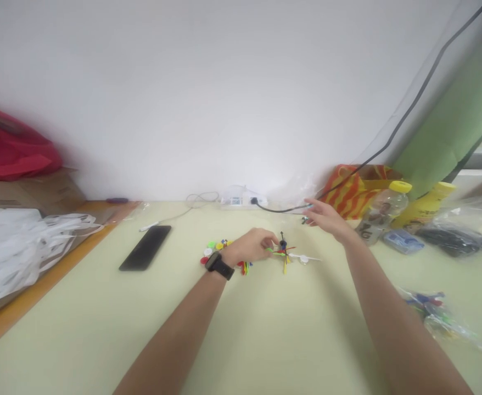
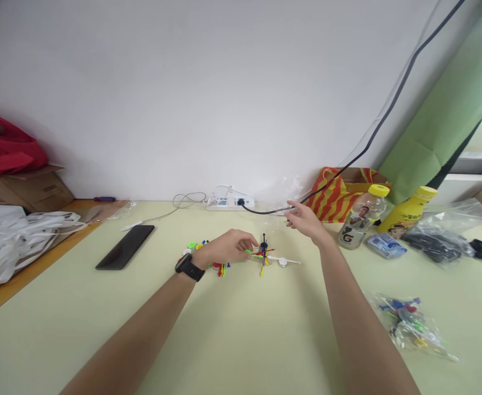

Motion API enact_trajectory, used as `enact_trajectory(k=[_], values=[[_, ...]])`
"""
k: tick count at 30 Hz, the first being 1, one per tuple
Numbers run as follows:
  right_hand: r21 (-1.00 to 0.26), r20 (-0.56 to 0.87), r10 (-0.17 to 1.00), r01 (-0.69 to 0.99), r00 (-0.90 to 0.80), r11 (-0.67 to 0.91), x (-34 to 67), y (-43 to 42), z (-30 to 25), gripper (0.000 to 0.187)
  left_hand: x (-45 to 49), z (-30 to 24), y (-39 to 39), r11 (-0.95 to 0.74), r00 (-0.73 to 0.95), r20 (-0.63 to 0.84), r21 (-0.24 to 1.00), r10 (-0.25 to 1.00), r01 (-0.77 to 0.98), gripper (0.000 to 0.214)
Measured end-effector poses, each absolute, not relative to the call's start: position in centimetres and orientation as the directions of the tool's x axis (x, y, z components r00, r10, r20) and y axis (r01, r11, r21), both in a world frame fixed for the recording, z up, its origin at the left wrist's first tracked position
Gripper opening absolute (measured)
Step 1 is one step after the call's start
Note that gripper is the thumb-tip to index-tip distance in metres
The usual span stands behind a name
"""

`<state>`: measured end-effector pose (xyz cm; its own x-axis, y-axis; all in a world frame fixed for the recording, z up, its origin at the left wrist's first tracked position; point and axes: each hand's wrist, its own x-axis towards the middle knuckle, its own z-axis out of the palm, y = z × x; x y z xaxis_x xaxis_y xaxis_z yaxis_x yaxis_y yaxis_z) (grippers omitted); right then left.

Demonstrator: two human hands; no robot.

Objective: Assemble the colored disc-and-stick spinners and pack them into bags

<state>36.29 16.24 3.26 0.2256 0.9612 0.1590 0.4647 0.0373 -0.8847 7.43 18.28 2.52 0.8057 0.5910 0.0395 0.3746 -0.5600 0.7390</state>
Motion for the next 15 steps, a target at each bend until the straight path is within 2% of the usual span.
enact_trajectory(k=[3,6,8,10,12,15], values=[[-0.672,0.282,0.928,0.74,0.242,0.011,35.8,16.7,3.7,0.034,7.1,3.2,18.3,-0.53,0.789,0.068,0.776,0.611,0.343,0.029],[-0.606,0.303,0.94,0.793,0.16,0.06,35.2,16.5,4.9,0.027,6.7,3.6,18.5,-0.452,0.745,0.071,0.832,0.663,0.323,0.032],[-0.594,0.223,0.975,0.793,-0.001,0.137,34.3,15.9,5.6,0.026,6.4,3.7,18.8,-0.394,0.699,0.081,0.869,0.711,0.3,0.033],[-0.608,0.082,0.979,0.769,-0.189,0.199,32.9,15.1,5.9,0.026,6.0,4.0,19.1,-0.347,0.642,0.109,0.902,0.758,0.256,0.032],[-0.624,-0.048,0.94,0.745,-0.338,0.236,31.3,14.5,5.7,0.027,5.5,4.5,19.4,-0.32,0.589,0.147,0.926,0.795,0.2,0.032],[-0.605,-0.15,0.866,0.737,-0.477,0.301,29.0,14.2,4.9,0.024,4.5,5.6,19.5,-0.297,0.53,0.168,0.94,0.831,0.168,0.033]])
